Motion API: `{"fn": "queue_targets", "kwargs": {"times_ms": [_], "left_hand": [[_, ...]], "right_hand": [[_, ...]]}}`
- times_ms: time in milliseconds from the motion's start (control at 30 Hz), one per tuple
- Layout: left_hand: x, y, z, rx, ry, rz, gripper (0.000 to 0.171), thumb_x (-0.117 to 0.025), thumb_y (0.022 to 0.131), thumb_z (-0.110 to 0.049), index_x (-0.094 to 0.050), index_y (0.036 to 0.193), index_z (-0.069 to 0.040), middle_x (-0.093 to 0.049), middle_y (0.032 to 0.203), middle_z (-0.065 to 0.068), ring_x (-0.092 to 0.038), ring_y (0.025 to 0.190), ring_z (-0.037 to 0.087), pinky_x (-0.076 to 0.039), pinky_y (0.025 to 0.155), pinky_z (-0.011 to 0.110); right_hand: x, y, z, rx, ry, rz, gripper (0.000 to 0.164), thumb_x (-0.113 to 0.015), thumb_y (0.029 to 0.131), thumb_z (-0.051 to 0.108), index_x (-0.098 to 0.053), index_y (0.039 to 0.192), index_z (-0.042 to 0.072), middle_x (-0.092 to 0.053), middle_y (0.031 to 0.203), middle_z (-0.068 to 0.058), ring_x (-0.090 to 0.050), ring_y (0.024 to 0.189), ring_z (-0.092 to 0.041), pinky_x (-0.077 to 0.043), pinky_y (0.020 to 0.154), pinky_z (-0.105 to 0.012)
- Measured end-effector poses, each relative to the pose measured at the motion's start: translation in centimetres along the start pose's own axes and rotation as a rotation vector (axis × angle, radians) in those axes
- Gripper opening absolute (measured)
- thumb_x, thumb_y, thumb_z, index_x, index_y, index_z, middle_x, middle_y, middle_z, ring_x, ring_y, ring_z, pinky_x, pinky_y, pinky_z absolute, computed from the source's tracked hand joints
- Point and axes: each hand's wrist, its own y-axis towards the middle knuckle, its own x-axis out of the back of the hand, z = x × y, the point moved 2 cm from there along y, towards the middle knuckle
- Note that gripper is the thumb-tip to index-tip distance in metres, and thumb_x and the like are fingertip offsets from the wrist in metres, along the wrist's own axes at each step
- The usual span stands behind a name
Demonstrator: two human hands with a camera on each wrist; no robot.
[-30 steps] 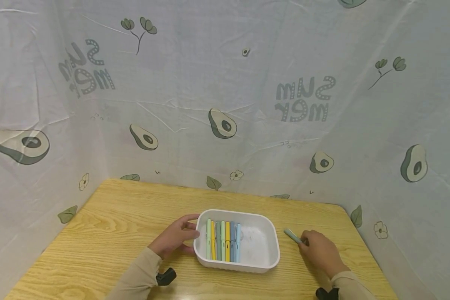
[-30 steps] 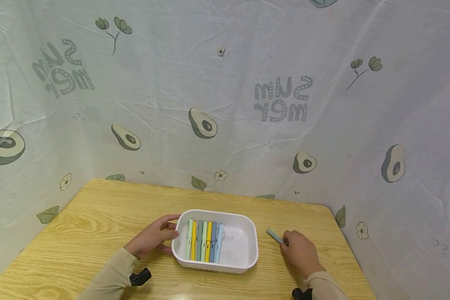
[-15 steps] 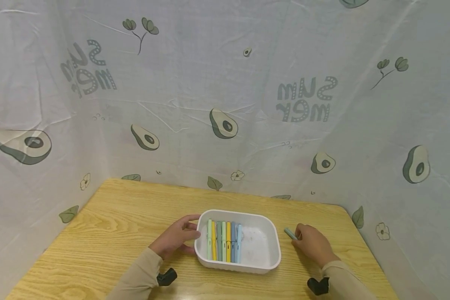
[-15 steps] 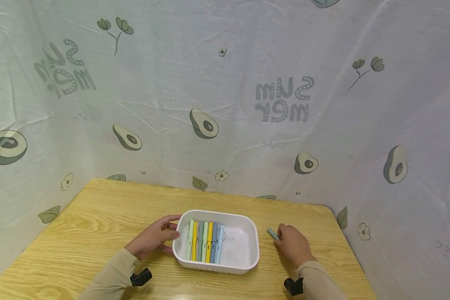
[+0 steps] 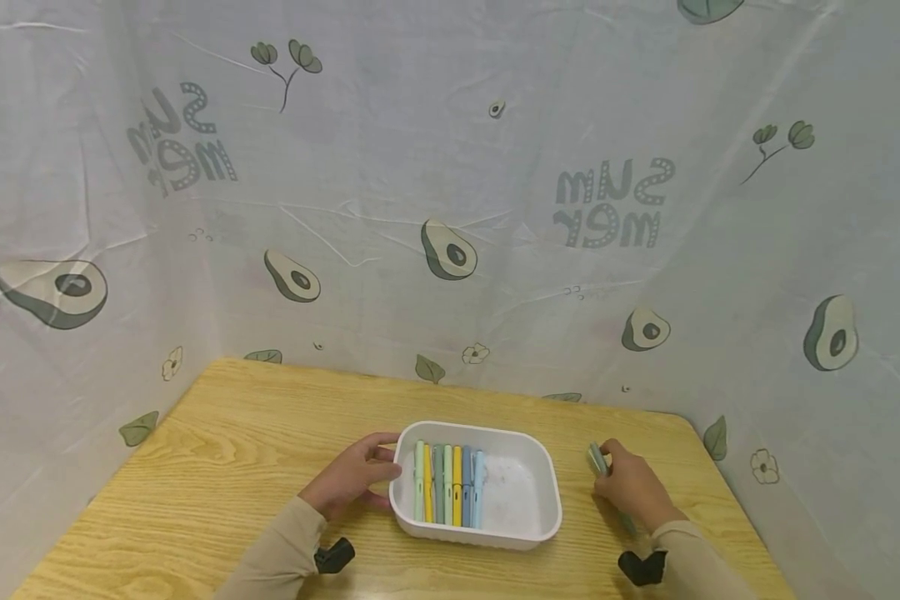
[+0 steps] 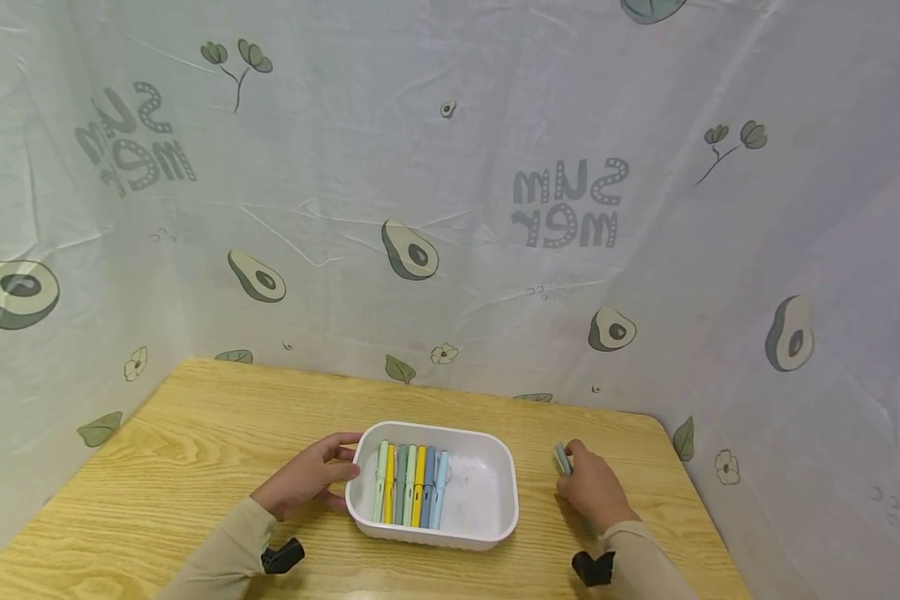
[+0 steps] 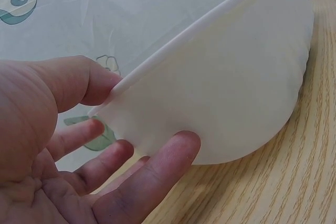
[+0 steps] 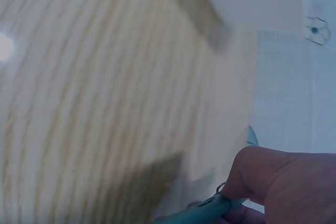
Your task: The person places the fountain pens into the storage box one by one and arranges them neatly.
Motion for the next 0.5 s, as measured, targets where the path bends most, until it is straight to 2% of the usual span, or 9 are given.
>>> {"fn": "queue_targets", "kwargs": {"times_ms": [133, 267, 333, 500], "left_hand": [[0.0, 0.0, 0.1, 0.004, 0.002, -0.001, 0.063, -0.066, 0.099, -0.007, -0.041, 0.156, -0.004, -0.051, 0.13, 0.026, -0.066, 0.102, 0.031, -0.067, 0.075, 0.048], [0.0, 0.0, 0.1, 0.004, 0.002, 0.002, 0.063, -0.067, 0.098, -0.008, -0.041, 0.156, -0.005, -0.051, 0.13, 0.026, -0.066, 0.102, 0.03, -0.067, 0.076, 0.049], [0.0, 0.1, 0.1, 0.004, -0.005, 0.004, 0.063, -0.067, 0.098, -0.008, -0.04, 0.156, -0.006, -0.05, 0.131, 0.026, -0.066, 0.103, 0.031, -0.066, 0.076, 0.049], [0.0, 0.1, 0.1, 0.004, -0.021, 0.001, 0.063, -0.066, 0.099, -0.006, -0.04, 0.156, -0.005, -0.05, 0.131, 0.027, -0.066, 0.105, 0.032, -0.066, 0.077, 0.05]], "right_hand": [[0.6, -0.3, 0.0, -0.012, 0.088, -0.014, 0.069, -0.068, 0.088, 0.005, -0.036, 0.148, -0.008, -0.068, 0.096, -0.015, -0.061, 0.074, -0.022, -0.054, 0.061, -0.036], [1.3, -0.6, 0.2, -0.004, 0.14, -0.03, 0.078, -0.065, 0.093, 0.004, -0.022, 0.157, -0.007, -0.066, 0.099, -0.016, -0.061, 0.072, -0.021, -0.053, 0.059, -0.035], [1.5, -0.7, 0.3, 0.0, 0.19, -0.026, 0.077, -0.062, 0.095, 0.002, -0.019, 0.159, -0.005, -0.064, 0.101, -0.016, -0.061, 0.073, -0.022, -0.055, 0.058, -0.035], [1.6, -0.9, 0.4, 0.0, 0.363, -0.002, 0.07, -0.058, 0.101, 0.0, -0.021, 0.161, 0.001, -0.055, 0.112, -0.02, -0.063, 0.089, -0.027, -0.064, 0.063, -0.039]]}}
